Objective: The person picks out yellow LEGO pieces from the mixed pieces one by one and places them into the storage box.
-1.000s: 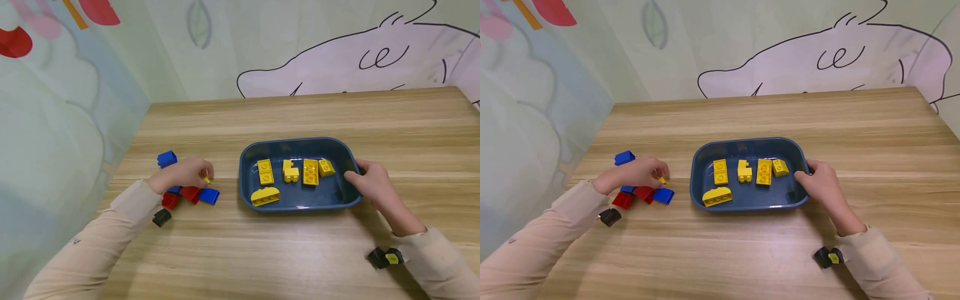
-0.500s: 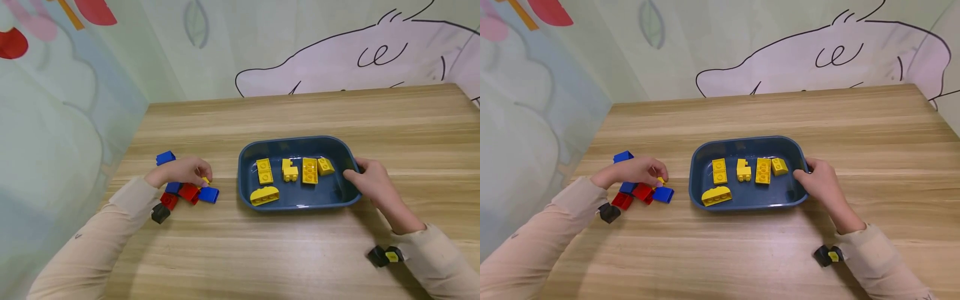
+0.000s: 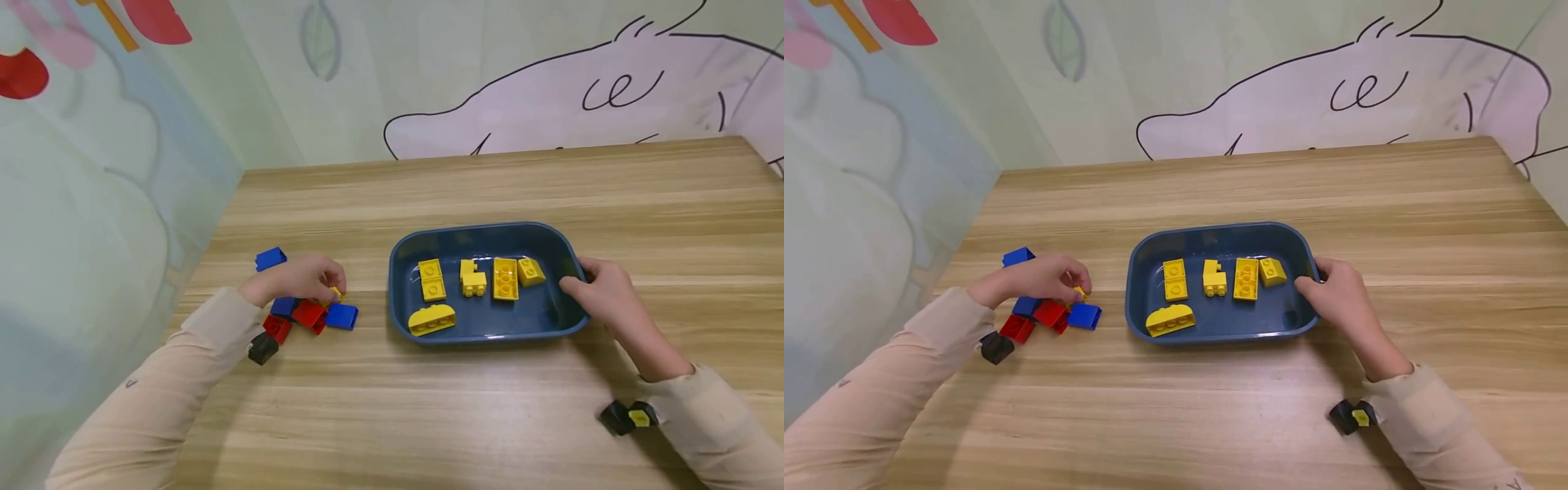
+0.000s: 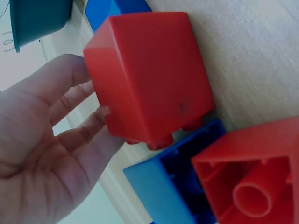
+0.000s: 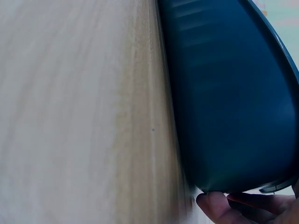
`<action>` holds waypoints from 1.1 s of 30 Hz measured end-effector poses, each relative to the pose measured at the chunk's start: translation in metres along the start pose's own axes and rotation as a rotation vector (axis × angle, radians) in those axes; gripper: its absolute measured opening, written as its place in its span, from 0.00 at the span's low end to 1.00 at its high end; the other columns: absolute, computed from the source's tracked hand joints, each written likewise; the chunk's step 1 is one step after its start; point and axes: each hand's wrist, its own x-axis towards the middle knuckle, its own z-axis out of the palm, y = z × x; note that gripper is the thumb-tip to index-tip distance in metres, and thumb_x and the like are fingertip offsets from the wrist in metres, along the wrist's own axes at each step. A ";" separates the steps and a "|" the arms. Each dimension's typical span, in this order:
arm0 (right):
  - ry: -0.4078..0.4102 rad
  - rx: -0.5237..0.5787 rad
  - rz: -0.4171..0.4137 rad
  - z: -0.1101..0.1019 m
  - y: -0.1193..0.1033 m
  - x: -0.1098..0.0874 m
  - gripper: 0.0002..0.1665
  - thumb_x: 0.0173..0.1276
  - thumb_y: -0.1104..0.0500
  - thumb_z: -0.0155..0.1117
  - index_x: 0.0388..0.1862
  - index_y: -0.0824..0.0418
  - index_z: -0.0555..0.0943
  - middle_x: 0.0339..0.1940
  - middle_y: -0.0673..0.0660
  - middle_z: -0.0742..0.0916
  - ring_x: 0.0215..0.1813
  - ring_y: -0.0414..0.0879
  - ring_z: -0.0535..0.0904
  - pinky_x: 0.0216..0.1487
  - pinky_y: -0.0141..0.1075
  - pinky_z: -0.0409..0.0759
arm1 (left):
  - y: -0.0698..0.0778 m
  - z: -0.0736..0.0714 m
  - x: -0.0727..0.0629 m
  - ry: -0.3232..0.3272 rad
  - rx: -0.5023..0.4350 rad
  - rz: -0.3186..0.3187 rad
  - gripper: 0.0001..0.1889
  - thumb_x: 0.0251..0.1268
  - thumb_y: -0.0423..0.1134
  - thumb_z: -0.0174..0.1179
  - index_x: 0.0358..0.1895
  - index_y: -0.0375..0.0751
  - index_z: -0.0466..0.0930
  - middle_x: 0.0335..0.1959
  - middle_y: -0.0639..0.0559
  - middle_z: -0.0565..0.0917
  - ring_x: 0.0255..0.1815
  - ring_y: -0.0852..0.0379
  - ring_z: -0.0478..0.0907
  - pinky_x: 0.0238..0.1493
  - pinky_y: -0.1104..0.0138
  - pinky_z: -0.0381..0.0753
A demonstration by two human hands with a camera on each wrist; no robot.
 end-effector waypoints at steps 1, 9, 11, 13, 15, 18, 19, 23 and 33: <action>0.000 -0.001 0.000 0.000 0.000 0.000 0.31 0.64 0.61 0.50 0.63 0.78 0.64 0.50 0.73 0.76 0.39 0.52 0.75 0.32 0.33 0.80 | 0.001 0.000 0.000 0.003 0.020 0.000 0.04 0.55 0.25 0.58 0.32 0.36 0.79 0.29 0.50 0.79 0.28 0.57 0.73 0.31 0.67 0.74; -0.008 0.015 -0.007 0.003 -0.001 0.000 0.29 0.65 0.62 0.51 0.61 0.79 0.65 0.49 0.72 0.76 0.38 0.50 0.75 0.31 0.31 0.80 | 0.010 -0.004 0.000 -0.006 0.077 -0.016 0.05 0.52 0.24 0.58 0.31 0.36 0.80 0.31 0.50 0.80 0.31 0.54 0.73 0.33 0.66 0.75; -0.003 0.009 -0.011 0.003 -0.001 0.000 0.28 0.64 0.62 0.51 0.60 0.78 0.67 0.48 0.71 0.77 0.37 0.50 0.75 0.30 0.31 0.79 | 0.014 -0.007 0.000 0.000 0.104 -0.003 0.06 0.51 0.24 0.58 0.31 0.36 0.81 0.32 0.51 0.81 0.33 0.54 0.74 0.35 0.64 0.76; 0.002 0.001 -0.018 0.003 -0.001 0.000 0.26 0.64 0.63 0.51 0.58 0.78 0.68 0.46 0.70 0.77 0.36 0.49 0.75 0.30 0.31 0.79 | 0.017 -0.009 0.000 0.004 0.129 0.014 0.06 0.51 0.24 0.57 0.30 0.36 0.81 0.31 0.51 0.81 0.34 0.54 0.74 0.37 0.63 0.77; 0.006 -0.004 -0.025 0.002 -0.001 0.000 0.25 0.64 0.63 0.51 0.57 0.78 0.69 0.45 0.70 0.77 0.36 0.48 0.74 0.30 0.31 0.79 | 0.020 -0.012 -0.001 0.009 0.150 0.038 0.07 0.50 0.24 0.57 0.29 0.36 0.81 0.29 0.51 0.81 0.34 0.54 0.75 0.39 0.61 0.77; 0.004 0.001 -0.028 0.002 -0.001 0.000 0.25 0.64 0.63 0.51 0.57 0.78 0.69 0.45 0.70 0.77 0.35 0.47 0.74 0.30 0.31 0.79 | 0.023 -0.016 -0.001 0.022 0.179 0.066 0.07 0.49 0.23 0.56 0.29 0.36 0.81 0.28 0.52 0.81 0.33 0.54 0.76 0.40 0.60 0.78; 0.002 0.006 -0.027 0.002 -0.001 0.000 0.25 0.64 0.63 0.51 0.57 0.78 0.69 0.46 0.70 0.77 0.35 0.47 0.75 0.30 0.31 0.79 | 0.025 -0.018 -0.002 0.025 0.183 0.070 0.07 0.49 0.23 0.56 0.29 0.36 0.81 0.28 0.52 0.81 0.33 0.54 0.76 0.40 0.60 0.78; -0.001 0.016 -0.023 0.002 -0.002 -0.001 0.26 0.64 0.63 0.51 0.58 0.78 0.68 0.46 0.70 0.77 0.36 0.48 0.75 0.29 0.31 0.79 | 0.034 -0.025 -0.004 0.039 0.195 0.085 0.07 0.48 0.23 0.55 0.29 0.35 0.80 0.28 0.52 0.80 0.32 0.54 0.76 0.36 0.62 0.77; 0.004 0.010 -0.016 0.001 0.000 -0.001 0.28 0.64 0.62 0.51 0.60 0.78 0.66 0.48 0.72 0.76 0.37 0.51 0.76 0.31 0.33 0.81 | 0.092 -0.045 0.006 0.049 0.352 0.181 0.05 0.50 0.26 0.58 0.28 0.37 0.81 0.26 0.50 0.80 0.28 0.54 0.74 0.33 0.64 0.76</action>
